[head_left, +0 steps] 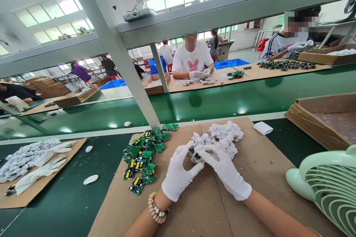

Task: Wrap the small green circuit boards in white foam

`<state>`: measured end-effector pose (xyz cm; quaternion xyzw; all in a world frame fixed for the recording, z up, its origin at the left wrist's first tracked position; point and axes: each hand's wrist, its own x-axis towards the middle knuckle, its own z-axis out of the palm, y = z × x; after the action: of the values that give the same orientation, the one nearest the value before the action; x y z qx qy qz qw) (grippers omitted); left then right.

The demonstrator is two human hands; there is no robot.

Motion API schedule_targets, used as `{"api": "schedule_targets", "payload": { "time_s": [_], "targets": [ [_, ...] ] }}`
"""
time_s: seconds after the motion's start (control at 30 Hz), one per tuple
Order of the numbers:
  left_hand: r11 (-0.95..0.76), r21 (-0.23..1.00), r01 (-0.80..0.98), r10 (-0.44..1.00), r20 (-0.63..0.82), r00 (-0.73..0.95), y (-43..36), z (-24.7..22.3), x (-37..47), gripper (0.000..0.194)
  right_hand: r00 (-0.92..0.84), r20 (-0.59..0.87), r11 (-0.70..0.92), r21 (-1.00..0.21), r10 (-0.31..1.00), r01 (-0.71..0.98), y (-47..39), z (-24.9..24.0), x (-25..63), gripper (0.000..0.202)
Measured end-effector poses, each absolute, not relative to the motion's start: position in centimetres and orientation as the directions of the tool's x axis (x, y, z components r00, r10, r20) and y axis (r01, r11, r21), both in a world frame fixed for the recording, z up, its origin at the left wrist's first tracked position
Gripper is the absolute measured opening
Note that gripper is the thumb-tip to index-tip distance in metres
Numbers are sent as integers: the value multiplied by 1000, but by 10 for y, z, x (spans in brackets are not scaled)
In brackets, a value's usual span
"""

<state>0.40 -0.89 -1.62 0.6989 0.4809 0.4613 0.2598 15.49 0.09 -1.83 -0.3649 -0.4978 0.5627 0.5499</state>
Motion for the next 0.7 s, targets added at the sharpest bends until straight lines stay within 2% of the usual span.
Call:
{"api": "schedule_targets", "payload": {
  "time_s": [0.17,0.37,0.53,0.7],
  "targets": [
    [-494,724,481,855,505,120,-12,-16,7,41,-171,127,47,-913,977,-406,4,-29,153,45],
    [-521,693,499,839,523,151,-12,-8,5,42,-297,103,-55,-875,949,-480,-2,-16,157,54],
    [-625,572,530,770,564,299,-9,-10,-2,46,-283,26,-101,-900,959,-423,-5,-3,158,48],
    [-675,487,554,723,590,361,-10,-16,0,50,-358,-87,-252,-859,930,-446,-4,-8,158,39]
  ]
}}
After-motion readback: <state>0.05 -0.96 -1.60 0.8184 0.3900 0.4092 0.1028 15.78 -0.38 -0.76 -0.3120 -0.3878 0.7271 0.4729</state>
